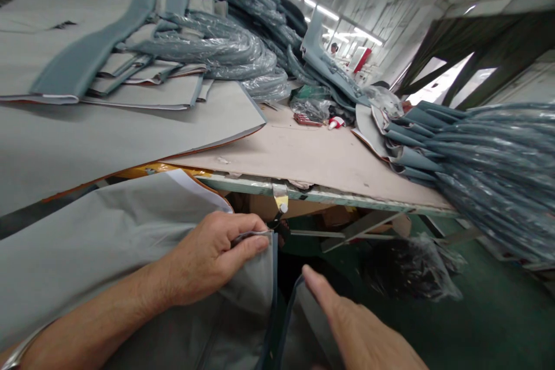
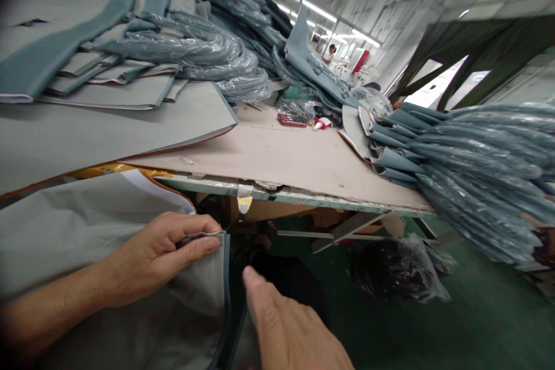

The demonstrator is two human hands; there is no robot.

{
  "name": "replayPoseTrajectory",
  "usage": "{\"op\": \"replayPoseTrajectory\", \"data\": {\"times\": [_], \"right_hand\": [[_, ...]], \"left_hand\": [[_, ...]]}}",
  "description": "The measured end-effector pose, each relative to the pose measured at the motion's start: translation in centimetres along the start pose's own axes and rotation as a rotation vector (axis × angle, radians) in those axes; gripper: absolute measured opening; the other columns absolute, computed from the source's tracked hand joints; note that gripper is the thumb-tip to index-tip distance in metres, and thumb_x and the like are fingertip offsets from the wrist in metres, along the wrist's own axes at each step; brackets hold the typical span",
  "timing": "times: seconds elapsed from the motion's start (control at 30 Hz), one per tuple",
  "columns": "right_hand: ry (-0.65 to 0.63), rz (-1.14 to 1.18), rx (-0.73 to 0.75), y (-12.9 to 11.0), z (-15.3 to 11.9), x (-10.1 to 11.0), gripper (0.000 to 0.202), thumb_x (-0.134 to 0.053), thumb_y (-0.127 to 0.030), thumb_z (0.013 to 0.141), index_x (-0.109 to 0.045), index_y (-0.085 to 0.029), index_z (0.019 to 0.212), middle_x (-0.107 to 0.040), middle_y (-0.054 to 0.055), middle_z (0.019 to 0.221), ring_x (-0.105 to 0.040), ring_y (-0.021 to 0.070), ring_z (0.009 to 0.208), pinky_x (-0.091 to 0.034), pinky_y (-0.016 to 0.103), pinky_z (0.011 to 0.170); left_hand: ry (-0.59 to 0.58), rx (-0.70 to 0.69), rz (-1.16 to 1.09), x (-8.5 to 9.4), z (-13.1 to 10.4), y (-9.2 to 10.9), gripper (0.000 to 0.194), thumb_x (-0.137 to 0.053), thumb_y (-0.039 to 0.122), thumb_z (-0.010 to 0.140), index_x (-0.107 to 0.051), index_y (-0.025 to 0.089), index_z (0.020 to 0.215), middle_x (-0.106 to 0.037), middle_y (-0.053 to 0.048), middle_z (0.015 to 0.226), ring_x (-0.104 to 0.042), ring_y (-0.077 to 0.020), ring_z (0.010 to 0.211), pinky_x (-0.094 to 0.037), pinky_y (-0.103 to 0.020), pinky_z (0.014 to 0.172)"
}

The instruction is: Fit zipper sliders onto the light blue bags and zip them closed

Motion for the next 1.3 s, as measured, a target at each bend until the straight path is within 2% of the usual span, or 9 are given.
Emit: {"op": "replayPoseTrajectory", "data": {"times": [0.07,0.1,0.17,0.23,0.37,0.53,0.63,0.77,1.3], "right_hand": [[0.051,-0.006,-0.116,0.6,-0.7,0.5,0.076,-0.058,-0.017,0.090,-0.028,-0.028,0.159,-0.073,0.009,0.117,-0.075,0.0298,0.091,-0.065,0.032,0.066],[0.071,0.014,-0.193,0.9,-0.7,0.9,0.060,-0.054,-0.021,0.095,-0.041,-0.027,0.153,-0.075,0.008,0.109,-0.075,0.0275,0.088,-0.064,0.030,0.066],[0.094,0.119,-0.358,1.8,-0.6,1.6,0.029,-0.049,-0.032,0.100,-0.067,-0.025,0.122,-0.074,0.005,0.095,-0.073,0.0246,0.086,-0.060,0.027,0.068],[0.115,0.315,-0.487,2.7,-0.2,2.0,0.033,-0.049,-0.044,0.101,-0.071,-0.021,0.093,-0.070,0.004,0.085,-0.069,0.0227,0.083,-0.057,0.026,0.070],[0.222,0.741,-0.658,4.2,0.6,1.4,0.040,-0.061,-0.057,0.092,-0.063,-0.018,0.084,-0.060,0.000,0.076,-0.058,0.0159,0.069,-0.048,0.023,0.064],[0.249,0.660,-0.527,3.9,3.5,1.4,0.043,-0.060,-0.055,0.093,-0.057,-0.016,0.075,-0.045,-0.003,0.066,-0.038,0.0101,0.058,-0.033,0.020,0.053],[0.184,0.520,-0.438,3.0,6.0,1.3,0.042,-0.055,-0.049,0.095,-0.056,-0.015,0.070,-0.045,-0.002,0.065,-0.040,0.0106,0.060,-0.033,0.021,0.055],[0.155,0.518,-0.461,2.6,8.3,0.1,0.039,-0.061,-0.049,0.089,-0.059,-0.015,0.070,-0.050,-0.002,0.064,-0.043,0.0108,0.060,-0.034,0.021,0.054],[0.297,0.588,-0.389,5.7,9.8,-2.9,0.032,-0.069,-0.034,0.086,-0.057,-0.015,0.063,-0.045,-0.005,0.054,-0.037,0.0070,0.051,-0.029,0.019,0.046]], "left_hand": [[-0.004,0.015,-0.009,-0.1,0.0,0.1,0.031,-0.047,0.038,0.097,-0.065,0.018,0.083,-0.055,0.004,0.068,-0.051,-0.0103,0.066,-0.035,-0.022,0.062],[-0.008,0.020,-0.013,-0.2,-0.1,0.2,0.032,-0.047,0.039,0.097,-0.065,0.018,0.083,-0.054,0.004,0.068,-0.050,-0.0105,0.066,-0.035,-0.022,0.062],[-0.014,0.025,-0.018,-0.3,-0.2,0.3,0.034,-0.046,0.041,0.098,-0.065,0.017,0.083,-0.053,0.004,0.068,-0.049,-0.0110,0.066,-0.035,-0.022,0.062],[-0.014,0.033,-0.016,-0.1,-0.3,0.4,0.036,-0.045,0.043,0.098,-0.063,0.017,0.081,-0.049,0.004,0.066,-0.047,-0.0108,0.064,-0.034,-0.022,0.061],[-0.014,0.055,-0.035,1.0,-0.1,1.1,0.039,-0.047,0.047,0.096,-0.059,0.016,0.076,-0.039,0.005,0.062,-0.036,-0.0092,0.058,-0.029,-0.020,0.053],[-0.123,0.115,-0.058,2.9,1.8,2.1,0.037,-0.053,0.049,0.092,-0.061,0.015,0.077,-0.040,0.005,0.061,-0.032,-0.0090,0.056,-0.025,-0.020,0.049],[-0.185,0.133,0.028,3.6,3.1,1.8,0.036,-0.053,0.046,0.091,-0.063,0.015,0.076,-0.044,0.003,0.062,-0.035,-0.0095,0.057,-0.025,-0.020,0.050],[-0.200,0.182,0.051,4.1,4.3,0.8,0.033,-0.056,0.045,0.088,-0.065,0.016,0.076,-0.044,0.004,0.062,-0.036,-0.0096,0.057,-0.026,-0.020,0.051],[-0.263,0.227,-0.035,3.5,4.9,-0.8,0.033,-0.053,0.045,0.090,-0.062,0.018,0.074,-0.042,0.005,0.058,-0.033,-0.0086,0.053,-0.025,-0.019,0.045]]}}
Point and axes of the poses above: each hand's wrist, its own z-axis towards the middle knuckle, its own x-axis out of the back of the hand, y = z × x, the point moved 1 cm from there along z, towards the middle knuckle
